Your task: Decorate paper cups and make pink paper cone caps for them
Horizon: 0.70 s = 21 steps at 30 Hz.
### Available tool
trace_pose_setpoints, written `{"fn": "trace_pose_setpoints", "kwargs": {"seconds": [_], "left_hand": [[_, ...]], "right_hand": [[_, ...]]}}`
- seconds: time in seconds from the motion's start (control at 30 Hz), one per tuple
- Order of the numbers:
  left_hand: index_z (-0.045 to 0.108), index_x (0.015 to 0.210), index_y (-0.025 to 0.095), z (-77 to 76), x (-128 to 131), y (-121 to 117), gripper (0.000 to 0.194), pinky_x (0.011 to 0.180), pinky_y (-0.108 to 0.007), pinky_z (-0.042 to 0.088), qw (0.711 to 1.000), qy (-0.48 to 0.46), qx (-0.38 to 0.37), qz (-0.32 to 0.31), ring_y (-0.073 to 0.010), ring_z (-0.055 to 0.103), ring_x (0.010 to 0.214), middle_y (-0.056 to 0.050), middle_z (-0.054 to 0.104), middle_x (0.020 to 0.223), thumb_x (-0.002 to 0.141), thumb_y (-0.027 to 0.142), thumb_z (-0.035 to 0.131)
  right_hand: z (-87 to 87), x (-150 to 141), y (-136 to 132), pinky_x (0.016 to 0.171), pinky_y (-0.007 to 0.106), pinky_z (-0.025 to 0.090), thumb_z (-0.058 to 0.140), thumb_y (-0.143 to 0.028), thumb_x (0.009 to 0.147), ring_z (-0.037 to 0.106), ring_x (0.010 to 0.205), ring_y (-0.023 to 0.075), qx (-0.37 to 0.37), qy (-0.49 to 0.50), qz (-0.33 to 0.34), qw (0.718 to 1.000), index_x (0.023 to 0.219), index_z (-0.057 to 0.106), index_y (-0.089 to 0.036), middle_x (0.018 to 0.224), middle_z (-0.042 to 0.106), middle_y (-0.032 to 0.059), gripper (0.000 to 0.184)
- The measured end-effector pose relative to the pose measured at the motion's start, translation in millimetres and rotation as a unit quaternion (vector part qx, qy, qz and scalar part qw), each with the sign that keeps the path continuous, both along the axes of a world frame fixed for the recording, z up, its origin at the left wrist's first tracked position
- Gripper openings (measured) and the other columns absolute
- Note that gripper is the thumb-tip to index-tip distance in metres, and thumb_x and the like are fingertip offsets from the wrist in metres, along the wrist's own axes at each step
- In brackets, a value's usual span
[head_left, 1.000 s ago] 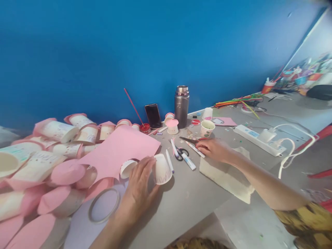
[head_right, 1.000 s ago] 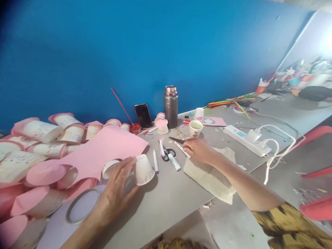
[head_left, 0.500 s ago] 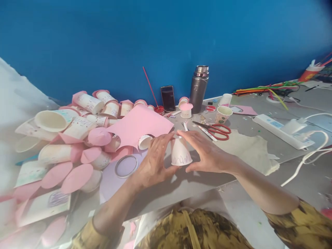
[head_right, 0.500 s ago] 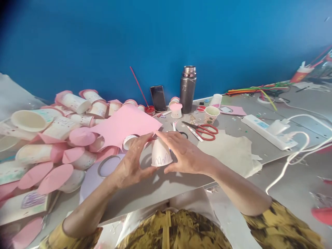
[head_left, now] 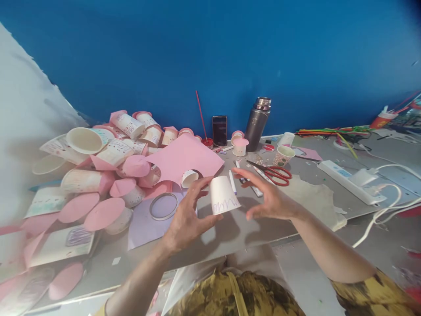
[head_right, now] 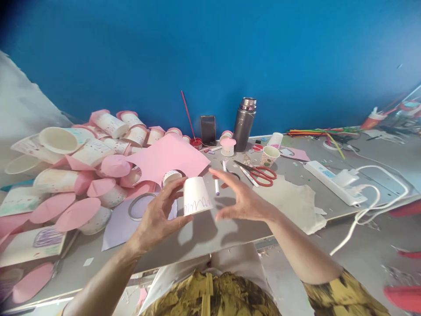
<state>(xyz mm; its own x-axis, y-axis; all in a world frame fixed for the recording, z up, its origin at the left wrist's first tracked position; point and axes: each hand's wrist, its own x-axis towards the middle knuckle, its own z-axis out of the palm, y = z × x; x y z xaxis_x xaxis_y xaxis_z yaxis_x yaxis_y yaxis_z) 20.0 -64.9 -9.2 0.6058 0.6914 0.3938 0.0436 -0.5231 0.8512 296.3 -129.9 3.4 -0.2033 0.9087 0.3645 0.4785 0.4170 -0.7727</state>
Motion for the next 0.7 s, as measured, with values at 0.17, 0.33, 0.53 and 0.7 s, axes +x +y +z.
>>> {"fn": "trace_pose_setpoints", "kwargs": {"seconds": [0.17, 0.33, 0.53, 0.7], "left_hand": [[0.046, 0.147, 0.028, -19.9, -2.8, -8.0, 0.069, 0.111, -0.049, 0.053, 0.991, -0.039, 0.013, 0.128, -0.0295, 0.056, 0.137, -0.013, 0.050, 0.150, 0.084, 0.021, 0.073], [0.047, 0.144, 0.026, -17.4, 1.7, -15.6, 0.071, 0.112, -0.051, 0.050, 0.973, 0.041, 0.113, 0.196, -0.0310, 0.051, 0.136, -0.012, 0.051, 0.142, 0.079, 0.015, 0.071], [0.043, 0.153, 0.027, -15.2, 0.3, -17.9, 0.081, 0.111, -0.052, 0.050, 0.977, 0.091, 0.139, 0.134, -0.0339, 0.052, 0.134, -0.015, 0.049, 0.140, 0.082, 0.029, 0.082], [0.031, 0.162, 0.030, -13.1, 1.7, -18.4, 0.097, 0.118, -0.058, 0.043, 0.986, 0.074, 0.135, 0.061, -0.0388, 0.046, 0.145, -0.017, 0.046, 0.154, 0.083, 0.054, 0.083]], "right_hand": [[7.3, 24.8, 17.7, 0.074, 0.037, 0.060, 0.064, -0.043, 0.095, 0.075, 0.078, 0.0242, 0.011, -0.060, -0.233, 0.971, 0.093, 0.079, -0.021, 0.090, 0.082, 0.0071, 0.027], [-8.5, 5.7, 8.9, 0.072, 0.036, 0.060, 0.065, -0.038, 0.093, 0.072, 0.074, 0.0220, 0.008, -0.135, -0.172, 0.976, 0.104, 0.077, -0.023, 0.095, 0.080, 0.0061, 0.022], [-6.2, -26.2, -0.1, 0.111, 0.054, 0.052, 0.084, -0.040, 0.083, 0.050, 0.144, 0.0367, 0.054, -0.169, -0.015, 0.984, 0.169, 0.021, -0.035, 0.167, 0.042, 0.0115, 0.106], [-2.6, -33.2, 2.1, 0.122, 0.057, 0.041, 0.076, -0.037, 0.092, 0.045, 0.151, 0.0346, 0.033, -0.129, 0.038, 0.990, 0.169, 0.020, -0.037, 0.161, 0.051, 0.0106, 0.095]]}}
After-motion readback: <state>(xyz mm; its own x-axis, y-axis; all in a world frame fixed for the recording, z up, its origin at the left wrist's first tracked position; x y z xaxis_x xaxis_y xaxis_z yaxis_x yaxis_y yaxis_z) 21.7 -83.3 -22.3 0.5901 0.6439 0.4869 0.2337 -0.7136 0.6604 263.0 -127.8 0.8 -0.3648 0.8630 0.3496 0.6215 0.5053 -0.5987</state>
